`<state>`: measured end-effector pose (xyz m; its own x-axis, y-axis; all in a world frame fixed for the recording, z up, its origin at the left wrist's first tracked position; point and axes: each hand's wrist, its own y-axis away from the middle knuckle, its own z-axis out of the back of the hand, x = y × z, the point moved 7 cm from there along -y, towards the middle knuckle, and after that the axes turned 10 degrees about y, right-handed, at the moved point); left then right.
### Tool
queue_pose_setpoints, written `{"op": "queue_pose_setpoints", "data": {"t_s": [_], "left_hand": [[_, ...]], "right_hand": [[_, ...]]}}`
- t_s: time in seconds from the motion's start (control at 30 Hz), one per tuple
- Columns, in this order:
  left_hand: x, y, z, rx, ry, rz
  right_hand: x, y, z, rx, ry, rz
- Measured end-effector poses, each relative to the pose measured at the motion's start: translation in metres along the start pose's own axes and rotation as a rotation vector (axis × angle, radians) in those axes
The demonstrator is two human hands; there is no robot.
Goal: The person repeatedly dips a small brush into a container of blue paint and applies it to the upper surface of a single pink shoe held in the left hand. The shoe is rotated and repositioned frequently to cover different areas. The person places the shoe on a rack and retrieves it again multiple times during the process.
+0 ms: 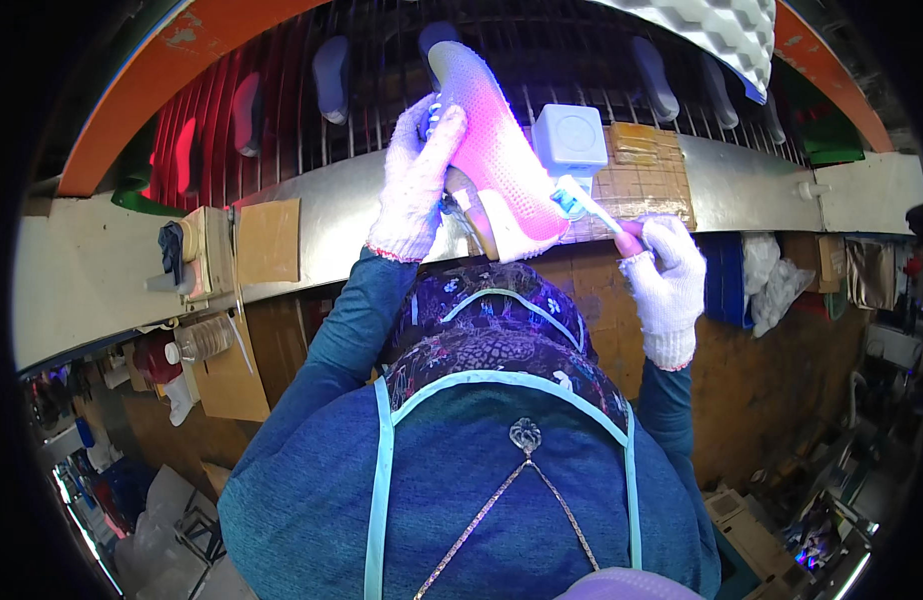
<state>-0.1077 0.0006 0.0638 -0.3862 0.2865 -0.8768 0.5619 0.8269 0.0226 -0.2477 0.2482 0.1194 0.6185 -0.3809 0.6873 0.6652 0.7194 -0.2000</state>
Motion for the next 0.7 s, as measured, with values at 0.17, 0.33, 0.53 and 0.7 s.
{"op": "queue_pose_setpoints", "data": {"t_s": [0.17, 0.33, 0.53, 0.7], "left_hand": [[-0.004, 0.001, 0.003, -0.010, -0.032, 0.016], [-0.011, 0.002, 0.003, 0.019, -0.083, 0.012], [-0.019, -0.005, 0.008, 0.018, -0.117, 0.002], [-0.025, -0.013, 0.014, 0.019, -0.142, 0.010]], "right_hand": [[0.013, -0.014, -0.008, -0.031, 0.089, 0.088], [0.016, -0.028, -0.017, -0.076, 0.030, 0.070], [0.011, -0.036, -0.022, 0.021, -0.067, 0.108], [0.005, -0.035, -0.025, 0.063, -0.096, 0.138]]}}
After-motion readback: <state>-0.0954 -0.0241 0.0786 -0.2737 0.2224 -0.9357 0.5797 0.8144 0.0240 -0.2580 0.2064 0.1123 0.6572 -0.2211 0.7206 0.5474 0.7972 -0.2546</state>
